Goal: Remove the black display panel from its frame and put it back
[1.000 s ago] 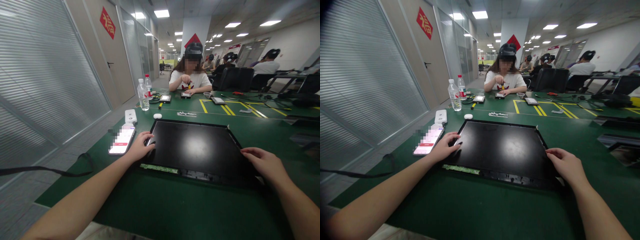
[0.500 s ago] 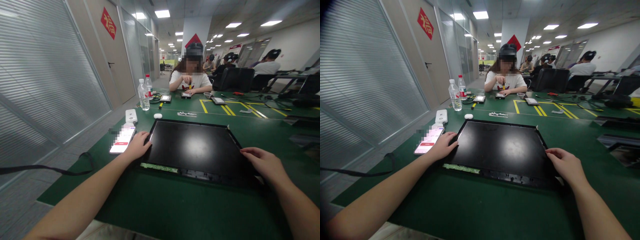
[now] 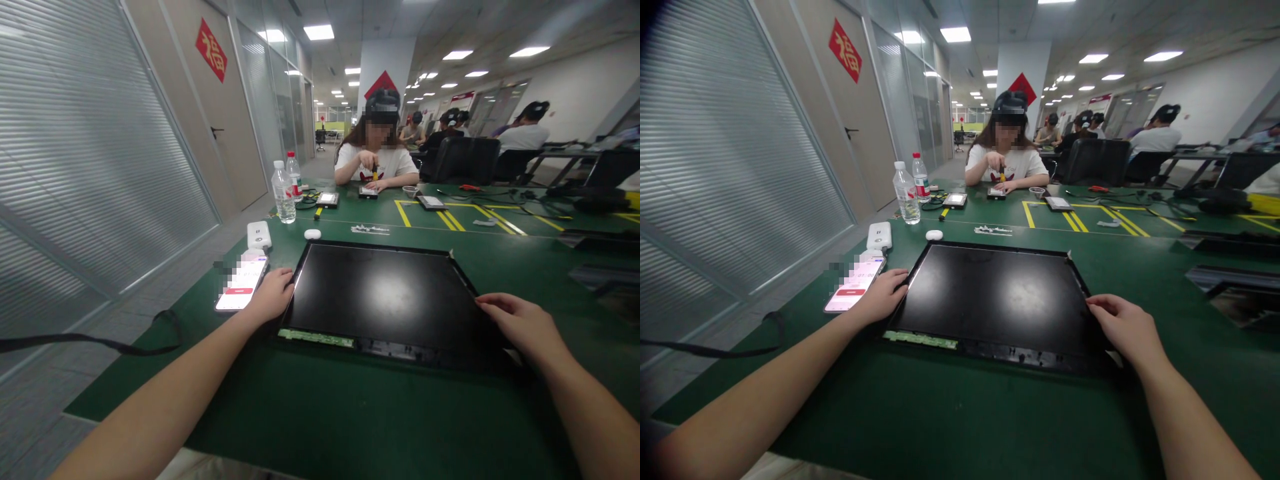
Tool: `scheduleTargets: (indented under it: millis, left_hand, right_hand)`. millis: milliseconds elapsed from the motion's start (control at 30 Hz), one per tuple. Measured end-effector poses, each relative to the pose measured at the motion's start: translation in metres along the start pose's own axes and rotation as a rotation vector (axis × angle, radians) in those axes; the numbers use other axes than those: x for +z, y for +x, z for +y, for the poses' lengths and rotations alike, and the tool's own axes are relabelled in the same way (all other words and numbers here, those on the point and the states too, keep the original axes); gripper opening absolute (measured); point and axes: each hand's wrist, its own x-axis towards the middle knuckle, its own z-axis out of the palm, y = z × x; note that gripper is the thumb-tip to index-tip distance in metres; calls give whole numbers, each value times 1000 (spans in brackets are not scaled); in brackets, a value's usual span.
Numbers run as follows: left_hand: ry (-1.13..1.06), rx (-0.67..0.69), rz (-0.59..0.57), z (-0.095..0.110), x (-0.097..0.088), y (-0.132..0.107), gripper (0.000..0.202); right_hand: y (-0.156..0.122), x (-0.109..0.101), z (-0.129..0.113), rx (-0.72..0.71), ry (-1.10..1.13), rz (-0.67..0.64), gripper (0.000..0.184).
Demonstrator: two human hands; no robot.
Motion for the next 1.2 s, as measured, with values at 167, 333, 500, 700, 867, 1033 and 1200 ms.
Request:
scheduleTargets:
  millis: [167, 333, 500, 700, 867, 1033, 1200]
  left_hand:
    - [-54, 24, 14, -1, -1, 2, 43]
    - [-149, 6, 13, -1, -5, 1, 44]
    - [-287, -106, 44, 5, -13, -1, 48]
    - [-594, -337, 62, 17, -20, -6, 51]
    - [-869, -447, 18, 29, -20, -10, 64]
    - [-968, -524, 60, 31, -18, -7, 48]
    - [-1186, -621, 71, 23, -15, -3, 63]
  right_hand:
    - [2, 5, 7, -11, 44, 24, 35]
    - [3, 8, 11, -17, 51, 32, 34]
    - [4, 7, 12, -34, 41, 26, 31]
    - [3, 8, 12, -42, 47, 59, 32]
    - [2, 8, 13, -25, 45, 52, 32]
    - [4, 8, 14, -20, 54, 62, 30]
    - [7, 11, 19, 7, 58, 41, 28]
